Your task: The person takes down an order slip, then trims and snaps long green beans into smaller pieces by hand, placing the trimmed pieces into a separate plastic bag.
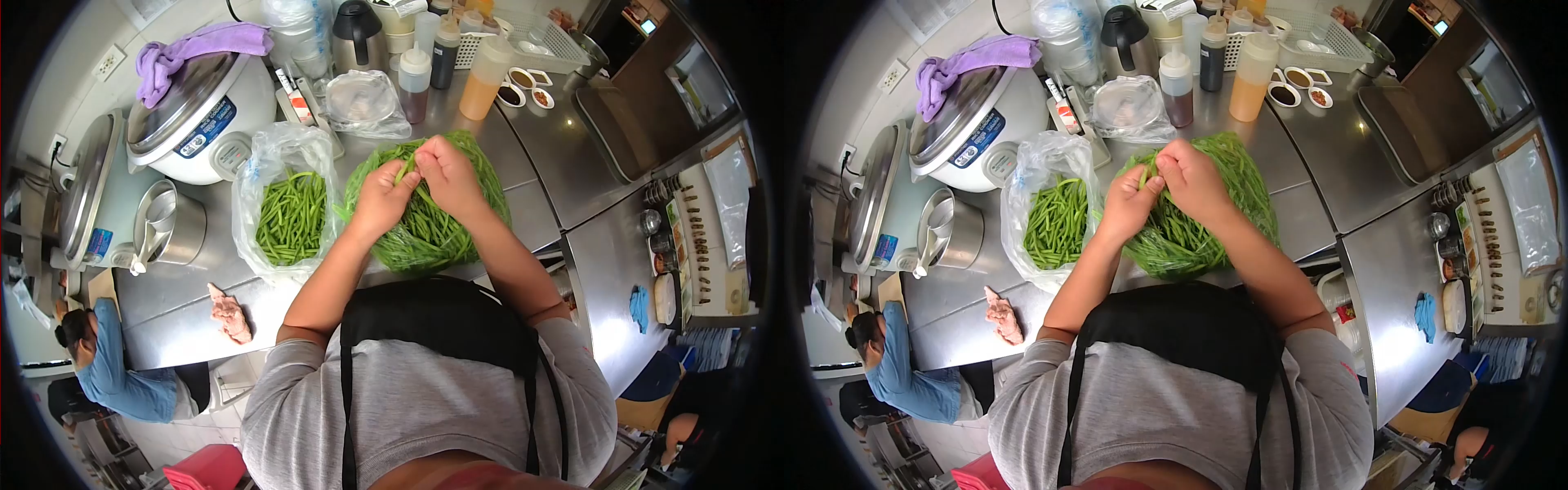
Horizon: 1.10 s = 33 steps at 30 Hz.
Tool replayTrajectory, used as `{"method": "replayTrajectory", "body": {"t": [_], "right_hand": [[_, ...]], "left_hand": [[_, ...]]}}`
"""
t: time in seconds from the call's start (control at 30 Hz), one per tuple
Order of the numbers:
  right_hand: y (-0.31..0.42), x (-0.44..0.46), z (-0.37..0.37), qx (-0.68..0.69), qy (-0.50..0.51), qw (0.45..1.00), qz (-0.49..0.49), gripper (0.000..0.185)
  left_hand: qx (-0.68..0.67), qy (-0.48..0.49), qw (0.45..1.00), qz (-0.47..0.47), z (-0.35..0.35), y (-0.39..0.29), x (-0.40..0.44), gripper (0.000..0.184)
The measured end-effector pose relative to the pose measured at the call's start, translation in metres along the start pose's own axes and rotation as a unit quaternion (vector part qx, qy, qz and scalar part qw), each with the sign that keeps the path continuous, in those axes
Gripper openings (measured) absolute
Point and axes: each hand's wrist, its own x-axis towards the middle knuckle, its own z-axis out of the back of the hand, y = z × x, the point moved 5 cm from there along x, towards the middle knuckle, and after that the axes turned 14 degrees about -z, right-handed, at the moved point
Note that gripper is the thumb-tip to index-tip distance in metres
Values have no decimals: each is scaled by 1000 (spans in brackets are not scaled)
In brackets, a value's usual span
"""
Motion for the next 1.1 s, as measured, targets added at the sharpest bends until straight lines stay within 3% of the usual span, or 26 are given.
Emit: {"method": "replayTrajectory", "body": {"t": [0.07,0.17,0.27,0.37,0.47,0.57,0.7,0.77,0.9,1.1], "right_hand": [[-15,2,-3,123,16,991,-54,11],[-19,-3,-2,236,48,966,-98,10],[-33,-1,11,158,82,975,-132,9],[-36,-8,9,-61,23,998,-26,10],[-20,-12,1,-29,56,997,-39,11],[1,-8,-2,-239,66,965,83,12],[9,-3,1,-231,-7,970,71,14],[12,2,1,-256,-58,961,85,13],[0,16,-7,-245,-73,966,25,14],[-32,36,-7,-338,-7,934,-116,16]], "left_hand": [[-44,-22,998,46,1,-5,1,11],[-19,-64,997,28,6,-2,2,11],[-115,-147,980,68,30,2,4,10],[-143,-151,977,49,38,-1,6,10],[-115,-156,981,28,36,0,9,10],[-121,-163,979,27,37,-1,7,10],[-187,-158,969,21,36,-12,5,8],[-157,-138,977,29,30,-13,0,7],[-129,-96,986,-46,13,-10,-4,10],[-210,-199,957,39,49,1,-5,20]]}}
